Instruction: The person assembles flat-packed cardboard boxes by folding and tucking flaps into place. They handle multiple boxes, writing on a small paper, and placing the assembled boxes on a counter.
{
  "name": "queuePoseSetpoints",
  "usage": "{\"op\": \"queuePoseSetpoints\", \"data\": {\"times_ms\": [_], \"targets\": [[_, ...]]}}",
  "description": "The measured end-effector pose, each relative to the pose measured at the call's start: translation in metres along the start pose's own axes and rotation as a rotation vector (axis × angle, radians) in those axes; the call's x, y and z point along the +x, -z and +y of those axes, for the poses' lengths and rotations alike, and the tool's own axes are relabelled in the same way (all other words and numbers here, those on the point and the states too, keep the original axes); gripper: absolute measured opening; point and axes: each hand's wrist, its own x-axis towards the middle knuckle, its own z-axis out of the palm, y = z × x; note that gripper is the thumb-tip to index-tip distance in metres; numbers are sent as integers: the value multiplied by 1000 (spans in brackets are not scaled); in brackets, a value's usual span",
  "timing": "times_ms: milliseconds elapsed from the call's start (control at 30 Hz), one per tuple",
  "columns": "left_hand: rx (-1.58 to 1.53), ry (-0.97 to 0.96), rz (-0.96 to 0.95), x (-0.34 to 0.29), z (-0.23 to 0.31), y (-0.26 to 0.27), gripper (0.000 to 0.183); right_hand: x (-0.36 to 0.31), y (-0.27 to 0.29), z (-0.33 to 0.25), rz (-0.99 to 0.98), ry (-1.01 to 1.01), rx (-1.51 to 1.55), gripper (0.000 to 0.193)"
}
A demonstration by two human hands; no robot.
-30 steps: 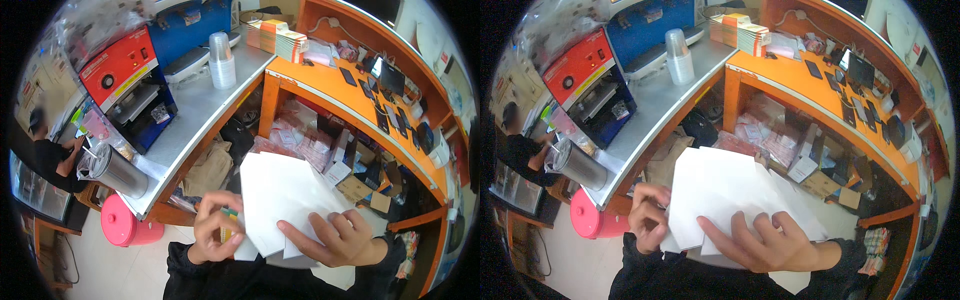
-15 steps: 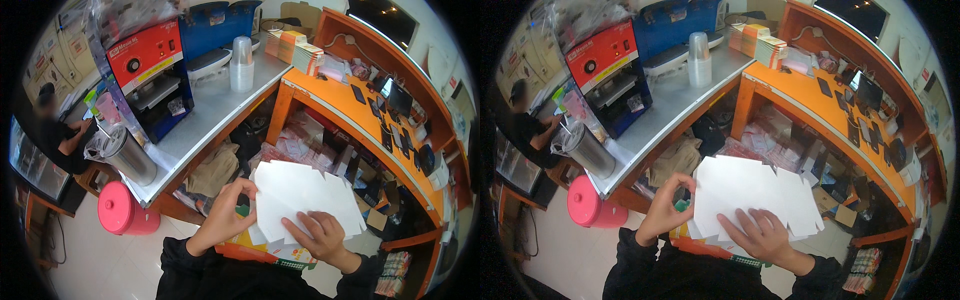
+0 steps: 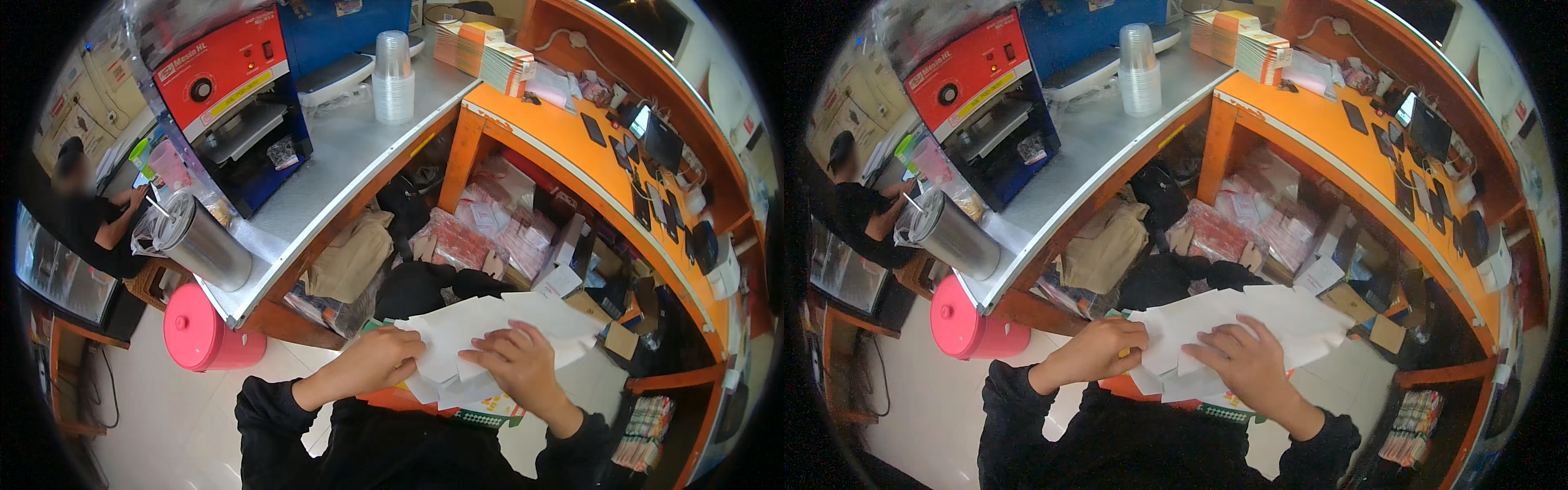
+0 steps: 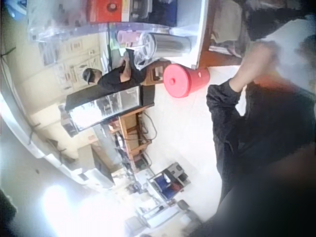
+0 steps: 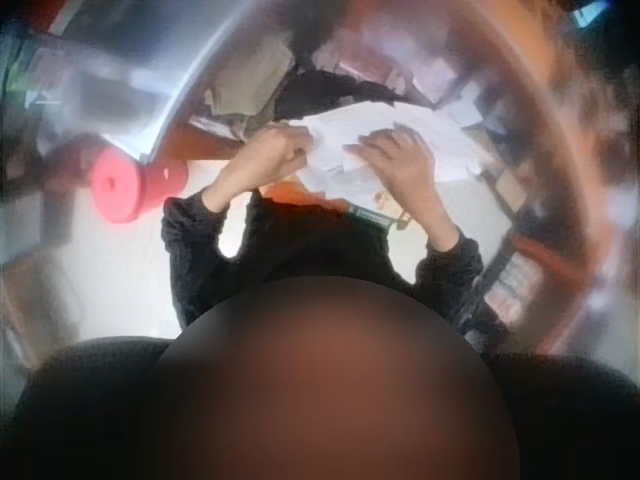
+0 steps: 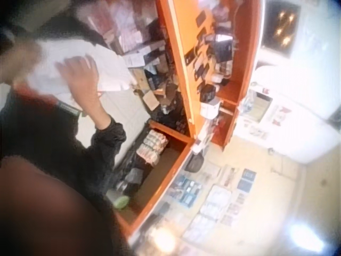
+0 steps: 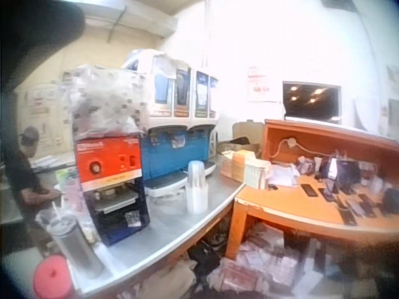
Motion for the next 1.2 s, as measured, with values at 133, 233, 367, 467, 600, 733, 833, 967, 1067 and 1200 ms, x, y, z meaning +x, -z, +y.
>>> {"op": "queuePoseSetpoints", "data": {"times_ms": [133, 233, 367, 467, 600, 733, 833, 967, 1067, 1200], "targets": [[-179, -10, -9, 2, -5, 3, 10, 19, 13, 11, 90, 21, 14, 43], [-343, 29, 11, 5, -10, 5, 11, 36, 17, 15, 213, 100, -60, 43], [-397, 63, 51, 8, -18, 3, 11, 49, 21, 19, 158, 164, 13, 45], [-428, 60, 99, 8, -23, 1, 12, 48, 24, 20, 110, 179, 55, 42], [-424, 117, 121, 7, -27, 1, 12, 38, 32, 21, 64, 142, 68, 40], [-369, 137, 155, 7, -26, 3, 12, 28, 40, 26, 31, 133, 9, 39], [-326, 152, 179, 5, -22, 5, 11, 23, 42, 31, 4, 73, 34, 34], [-340, 128, 191, 5, -17, 5, 9, 18, 47, 41, 29, -81, 122, 23], [-443, 99, 256, 3, -20, 7, 12, 5, 72, 56, 197, -221, 169, 18], [-957, 228, 250, -21, -32, 3, 21, -35, 132, 77, 927, -740, 392, 29]]}}
